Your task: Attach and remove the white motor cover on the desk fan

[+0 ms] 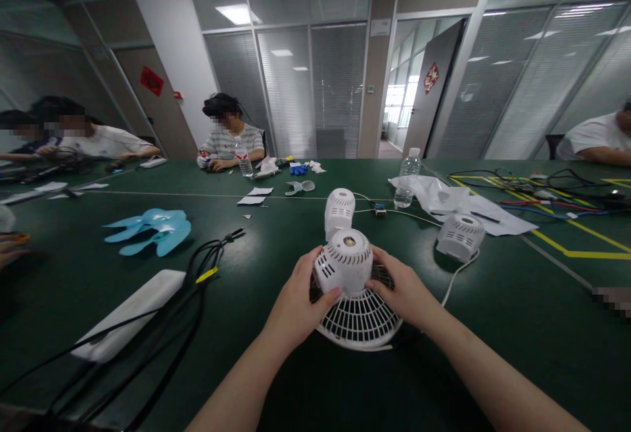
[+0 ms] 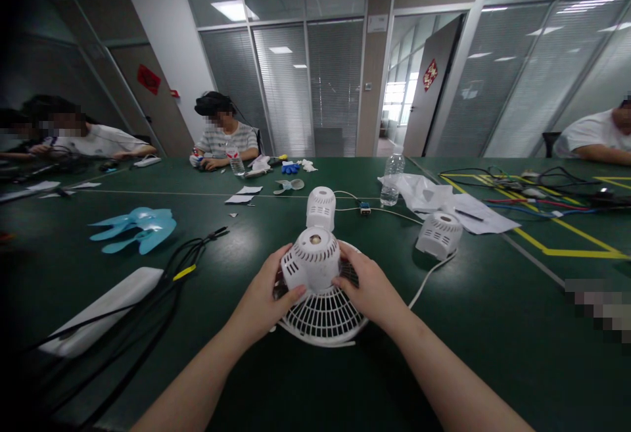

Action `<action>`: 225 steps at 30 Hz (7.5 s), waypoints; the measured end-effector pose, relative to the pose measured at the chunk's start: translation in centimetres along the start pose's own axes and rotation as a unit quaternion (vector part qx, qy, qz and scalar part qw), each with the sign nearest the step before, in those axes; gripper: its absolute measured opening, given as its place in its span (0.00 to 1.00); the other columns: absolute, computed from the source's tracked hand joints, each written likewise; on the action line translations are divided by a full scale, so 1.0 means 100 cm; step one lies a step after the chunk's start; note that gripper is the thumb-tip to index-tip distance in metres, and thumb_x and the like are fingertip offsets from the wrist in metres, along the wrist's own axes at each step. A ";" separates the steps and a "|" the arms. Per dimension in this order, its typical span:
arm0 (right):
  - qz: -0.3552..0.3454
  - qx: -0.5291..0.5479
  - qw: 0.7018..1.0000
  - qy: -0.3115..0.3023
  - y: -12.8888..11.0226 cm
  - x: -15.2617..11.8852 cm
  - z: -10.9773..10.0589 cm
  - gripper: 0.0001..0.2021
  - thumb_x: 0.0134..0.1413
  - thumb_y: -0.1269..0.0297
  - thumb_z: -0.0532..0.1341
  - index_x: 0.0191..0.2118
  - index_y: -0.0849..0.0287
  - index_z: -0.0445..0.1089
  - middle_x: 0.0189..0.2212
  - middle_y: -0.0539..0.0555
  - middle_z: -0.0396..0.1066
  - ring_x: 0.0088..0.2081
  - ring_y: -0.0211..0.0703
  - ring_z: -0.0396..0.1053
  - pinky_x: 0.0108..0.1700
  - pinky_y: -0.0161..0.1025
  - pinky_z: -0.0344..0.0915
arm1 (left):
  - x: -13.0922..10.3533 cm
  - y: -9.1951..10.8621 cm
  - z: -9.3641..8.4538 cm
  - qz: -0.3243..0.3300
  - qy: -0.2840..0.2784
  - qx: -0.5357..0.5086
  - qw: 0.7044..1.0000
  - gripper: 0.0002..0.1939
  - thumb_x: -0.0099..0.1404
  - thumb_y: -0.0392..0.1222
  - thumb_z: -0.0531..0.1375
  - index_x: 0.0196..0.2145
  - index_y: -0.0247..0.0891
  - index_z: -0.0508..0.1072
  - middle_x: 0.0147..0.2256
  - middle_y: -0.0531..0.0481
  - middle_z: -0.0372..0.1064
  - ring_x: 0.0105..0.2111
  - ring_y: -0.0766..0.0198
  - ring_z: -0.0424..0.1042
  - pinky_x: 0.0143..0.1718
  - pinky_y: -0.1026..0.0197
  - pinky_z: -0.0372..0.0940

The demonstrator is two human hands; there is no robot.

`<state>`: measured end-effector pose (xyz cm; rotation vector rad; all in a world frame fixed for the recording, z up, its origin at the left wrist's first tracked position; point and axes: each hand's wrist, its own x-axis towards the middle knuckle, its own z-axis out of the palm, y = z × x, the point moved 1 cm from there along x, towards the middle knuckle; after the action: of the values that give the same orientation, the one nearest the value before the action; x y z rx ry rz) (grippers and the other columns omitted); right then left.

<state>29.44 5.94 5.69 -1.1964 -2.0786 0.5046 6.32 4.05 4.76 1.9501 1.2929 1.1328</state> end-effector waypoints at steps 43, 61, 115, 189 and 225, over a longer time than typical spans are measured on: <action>0.015 0.026 0.998 -0.059 -0.012 -0.001 -0.016 0.31 0.49 0.70 0.65 0.58 0.52 0.57 0.57 0.54 0.64 0.57 0.47 0.64 0.59 0.50 0.60 | 0.001 0.003 -0.006 -0.021 -0.034 0.015 0.999 0.39 0.55 0.43 0.64 0.61 0.49 0.51 0.59 0.47 0.57 0.56 0.50 0.62 0.55 0.43 0.59; 0.042 -0.073 0.996 -0.010 0.001 -0.001 0.000 0.30 0.52 0.67 0.64 0.60 0.54 0.58 0.53 0.57 0.68 0.55 0.50 0.64 0.57 0.50 0.61 | 0.006 0.020 0.011 -0.080 0.068 0.095 0.990 0.38 0.50 0.47 0.67 0.56 0.45 0.56 0.51 0.48 0.65 0.49 0.51 0.68 0.47 0.49 0.65; 0.054 -0.016 0.998 -0.020 -0.020 0.007 -0.002 0.40 0.44 0.62 0.68 0.63 0.51 0.52 0.55 0.57 0.63 0.57 0.54 0.60 0.58 0.55 0.58 | 0.011 0.003 -0.018 -0.039 -0.089 -0.021 0.995 0.41 0.52 0.40 0.66 0.60 0.47 0.55 0.58 0.43 0.60 0.55 0.47 0.64 0.55 0.40 0.59; 0.045 -0.160 0.986 0.023 0.021 0.003 -0.017 0.32 0.51 0.62 0.64 0.61 0.56 0.56 0.61 0.58 0.58 0.62 0.54 0.55 0.64 0.55 0.51 | 0.002 -0.004 -0.015 -0.024 0.044 -0.070 0.996 0.19 0.69 0.52 0.49 0.44 0.38 0.74 0.35 0.49 0.76 0.36 0.59 0.75 0.39 0.60 0.67; 0.087 -0.086 0.980 -0.158 -0.002 -0.009 -0.007 0.53 0.43 0.55 0.68 0.68 0.61 0.35 0.69 0.61 0.36 0.68 0.53 0.38 0.67 0.52 0.41 | 0.003 -0.007 -0.009 0.029 -0.066 0.222 0.972 0.28 0.70 0.45 0.49 0.66 0.45 0.48 0.65 0.49 0.48 0.65 0.56 0.48 0.64 0.44 0.46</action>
<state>30.09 5.09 5.98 -1.4886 -2.3341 0.6403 5.24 4.61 4.78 2.3500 1.5207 0.7661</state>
